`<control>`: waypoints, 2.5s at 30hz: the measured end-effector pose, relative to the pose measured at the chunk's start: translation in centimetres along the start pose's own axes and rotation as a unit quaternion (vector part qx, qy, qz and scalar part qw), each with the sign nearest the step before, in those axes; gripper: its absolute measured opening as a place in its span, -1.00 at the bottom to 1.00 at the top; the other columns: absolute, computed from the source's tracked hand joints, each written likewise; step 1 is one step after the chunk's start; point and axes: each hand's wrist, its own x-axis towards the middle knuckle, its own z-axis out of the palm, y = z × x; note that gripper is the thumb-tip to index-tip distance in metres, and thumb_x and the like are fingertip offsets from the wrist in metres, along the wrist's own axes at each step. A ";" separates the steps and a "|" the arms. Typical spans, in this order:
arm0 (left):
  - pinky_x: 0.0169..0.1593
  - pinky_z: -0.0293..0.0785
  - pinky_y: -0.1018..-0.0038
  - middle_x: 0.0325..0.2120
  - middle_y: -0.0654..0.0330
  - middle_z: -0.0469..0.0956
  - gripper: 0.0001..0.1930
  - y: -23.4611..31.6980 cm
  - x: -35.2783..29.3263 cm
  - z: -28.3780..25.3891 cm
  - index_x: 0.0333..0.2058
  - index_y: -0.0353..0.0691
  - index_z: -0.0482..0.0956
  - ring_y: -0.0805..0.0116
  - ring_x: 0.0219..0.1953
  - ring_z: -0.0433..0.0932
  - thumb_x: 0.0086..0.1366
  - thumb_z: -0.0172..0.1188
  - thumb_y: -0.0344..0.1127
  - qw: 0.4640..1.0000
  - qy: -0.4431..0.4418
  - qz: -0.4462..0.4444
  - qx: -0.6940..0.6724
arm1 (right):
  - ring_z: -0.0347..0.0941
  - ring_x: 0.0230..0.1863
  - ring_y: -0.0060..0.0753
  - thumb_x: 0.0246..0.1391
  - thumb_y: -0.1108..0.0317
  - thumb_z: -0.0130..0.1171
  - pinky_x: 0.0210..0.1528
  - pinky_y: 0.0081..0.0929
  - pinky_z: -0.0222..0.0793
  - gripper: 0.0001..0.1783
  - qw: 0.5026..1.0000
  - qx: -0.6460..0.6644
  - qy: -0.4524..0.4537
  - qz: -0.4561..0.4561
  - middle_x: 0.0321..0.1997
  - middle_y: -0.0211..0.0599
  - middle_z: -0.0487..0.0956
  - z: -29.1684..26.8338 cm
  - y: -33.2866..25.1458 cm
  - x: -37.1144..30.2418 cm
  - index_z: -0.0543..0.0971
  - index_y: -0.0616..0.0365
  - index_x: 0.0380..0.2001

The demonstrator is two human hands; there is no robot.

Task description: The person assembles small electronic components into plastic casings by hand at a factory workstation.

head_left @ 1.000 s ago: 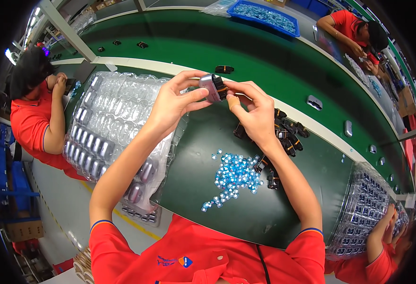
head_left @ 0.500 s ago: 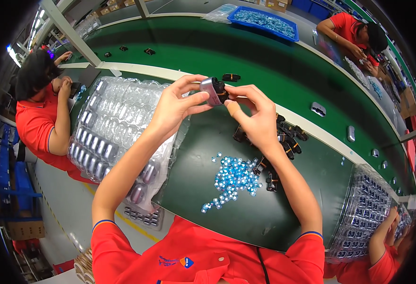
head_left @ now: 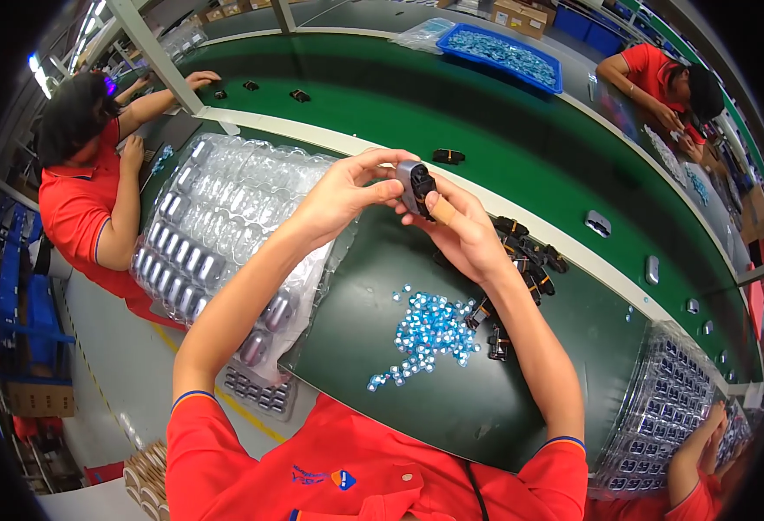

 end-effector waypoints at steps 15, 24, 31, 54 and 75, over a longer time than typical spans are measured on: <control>0.00 0.57 0.44 -0.06 0.16 0.52 -0.60 1.1 0.4 1.2 0.14 -0.27 0.43 0.40 -0.08 0.56 0.34 0.19 -0.44 0.999 -0.021 0.021 0.039 | 0.46 0.09 -0.35 0.29 0.37 0.11 0.21 -0.36 0.38 -0.41 0.989 -0.096 0.088 -0.066 0.17 -0.15 0.47 1.5 0.0 -0.4 0.25 0.36 0.31; 0.01 0.67 0.35 -0.03 0.14 0.38 -0.65 2.0 -1.7 1.7 0.08 -0.28 0.49 0.27 0.01 0.54 0.31 0.13 -0.51 0.996 -0.014 0.089 -0.005 | 0.47 0.03 -0.40 0.30 0.45 0.06 0.17 -0.39 0.38 -0.49 0.974 -0.156 0.109 -0.120 0.16 -0.12 0.45 4.4 -0.6 -0.9 0.29 0.41 0.26; -0.03 0.59 0.41 -0.07 0.10 0.37 -0.65 5.8 -8.0 4.9 -0.01 -0.34 0.56 0.21 -0.01 0.53 0.20 0.27 -0.57 0.955 0.001 0.254 0.156 | 0.44 0.10 -0.37 0.28 0.41 0.03 0.15 -0.44 0.35 -0.49 0.967 -0.229 0.082 -0.077 0.17 -0.12 0.45 10.3 -4.1 -5.2 0.32 0.39 0.25; -0.25 0.43 0.36 -0.45 0.05 0.52 -0.51 1.6 -19.8 -11.5 0.09 -0.20 0.47 0.23 -0.39 0.52 0.15 0.29 -0.53 0.643 0.292 -0.171 0.687 | 0.49 0.00 -0.04 0.11 0.45 0.16 0.08 -0.19 0.40 -0.68 0.614 -0.773 0.134 -0.083 -0.03 -0.08 0.59 -5.2 -4.1 -3.4 0.60 0.20 -0.04; 0.02 0.56 0.43 -0.10 0.09 0.58 -0.58 1.0 0.1 -1.5 0.16 -0.27 0.47 0.35 -0.08 0.58 0.32 0.19 -0.43 0.992 0.034 0.039 0.113 | 0.49 -0.20 -0.16 0.09 0.51 0.20 -0.15 -0.36 0.43 -0.82 0.765 -0.635 -0.028 -0.106 -0.31 -0.26 0.55 2.2 -2.9 -2.3 0.61 0.19 -0.19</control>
